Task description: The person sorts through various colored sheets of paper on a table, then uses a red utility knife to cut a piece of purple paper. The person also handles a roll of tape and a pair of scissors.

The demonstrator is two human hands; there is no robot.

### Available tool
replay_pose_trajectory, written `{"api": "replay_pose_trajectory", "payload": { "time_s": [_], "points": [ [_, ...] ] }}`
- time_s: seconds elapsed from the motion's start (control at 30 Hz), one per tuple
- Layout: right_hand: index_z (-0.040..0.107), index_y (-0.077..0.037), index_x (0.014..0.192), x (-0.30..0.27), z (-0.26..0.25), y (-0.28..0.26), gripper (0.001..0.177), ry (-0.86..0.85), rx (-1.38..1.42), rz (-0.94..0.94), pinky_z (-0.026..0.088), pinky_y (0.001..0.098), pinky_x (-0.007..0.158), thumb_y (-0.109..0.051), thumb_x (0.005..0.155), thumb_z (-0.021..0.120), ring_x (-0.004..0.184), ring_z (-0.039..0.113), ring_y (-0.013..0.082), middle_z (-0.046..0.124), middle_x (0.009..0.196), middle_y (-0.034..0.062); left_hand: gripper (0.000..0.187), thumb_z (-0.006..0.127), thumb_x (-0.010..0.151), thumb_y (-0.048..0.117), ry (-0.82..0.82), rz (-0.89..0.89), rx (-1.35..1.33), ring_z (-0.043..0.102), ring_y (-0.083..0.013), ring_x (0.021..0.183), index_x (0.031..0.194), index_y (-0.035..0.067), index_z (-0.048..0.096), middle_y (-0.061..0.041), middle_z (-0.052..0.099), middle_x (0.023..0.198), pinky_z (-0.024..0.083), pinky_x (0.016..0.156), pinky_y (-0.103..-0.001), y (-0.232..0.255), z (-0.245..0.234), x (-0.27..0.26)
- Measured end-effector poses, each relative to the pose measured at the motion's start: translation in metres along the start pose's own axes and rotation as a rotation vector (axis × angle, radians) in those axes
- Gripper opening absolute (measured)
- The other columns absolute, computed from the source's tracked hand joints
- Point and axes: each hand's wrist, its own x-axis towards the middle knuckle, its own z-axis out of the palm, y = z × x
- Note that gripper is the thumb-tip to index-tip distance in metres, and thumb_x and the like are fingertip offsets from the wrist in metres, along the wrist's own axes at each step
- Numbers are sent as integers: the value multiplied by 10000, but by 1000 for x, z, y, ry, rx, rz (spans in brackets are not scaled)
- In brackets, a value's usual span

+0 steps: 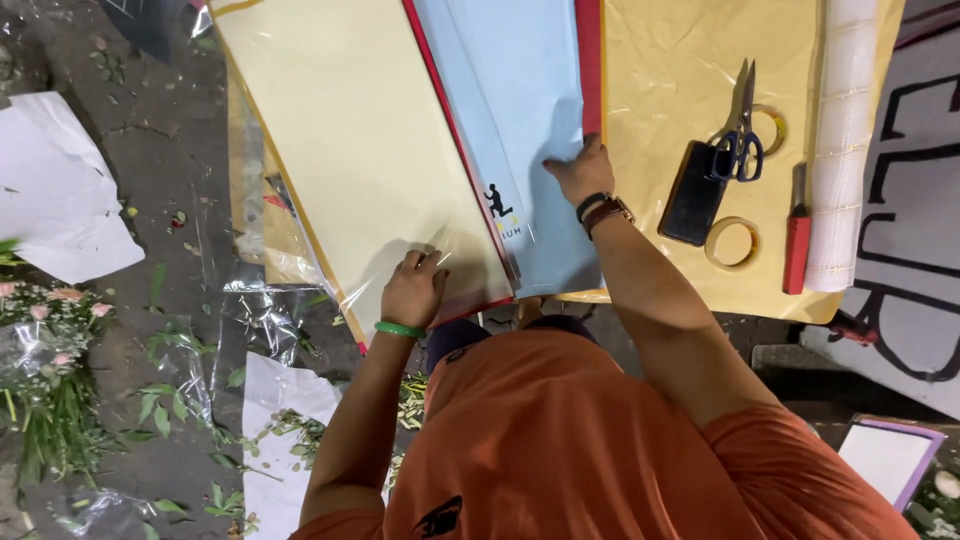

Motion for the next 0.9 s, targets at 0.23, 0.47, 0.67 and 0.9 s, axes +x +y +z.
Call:
{"api": "replay_pose_trajectory", "payload": {
  "time_s": [0.23,0.47,0.67,0.9],
  "points": [
    [541,-13,1280,6,-17,28,678,-31,709,-106,487,445,957,-564,970,787,1135,564,317,558,1177,174,403,627,1012,311,66,-71,2,691,-378,1125,1378,149,670,-121,620,1225,644,861,-546,8,-2,-2],
    [708,-102,1012,23,-17,69,132,26,770,-236,476,261,621,-221,985,759,692,605,147,636,755,20,628,777,936,297,534,119,191,580,-398,1250,1483,53,588,-182,512,1335,551,950,-520,34,5,3],
    [585,-36,1225,-2,-92,98,191,196,363,-377,539,411,678,-203,1133,601,792,707,292,683,810,148,703,729,959,430,425,635,-55,559,-478,1345,1528,58,550,-282,531,1476,476,1095,-566,139,48,46],
    [691,-55,1377,-8,-226,202,298,255,249,-555,528,626,929,16,1092,644,1139,657,513,719,1210,284,706,837,856,326,412,502,-82,545,-435,1361,1481,113,589,-207,508,1495,470,1100,-554,162,52,42]
  ]
}}
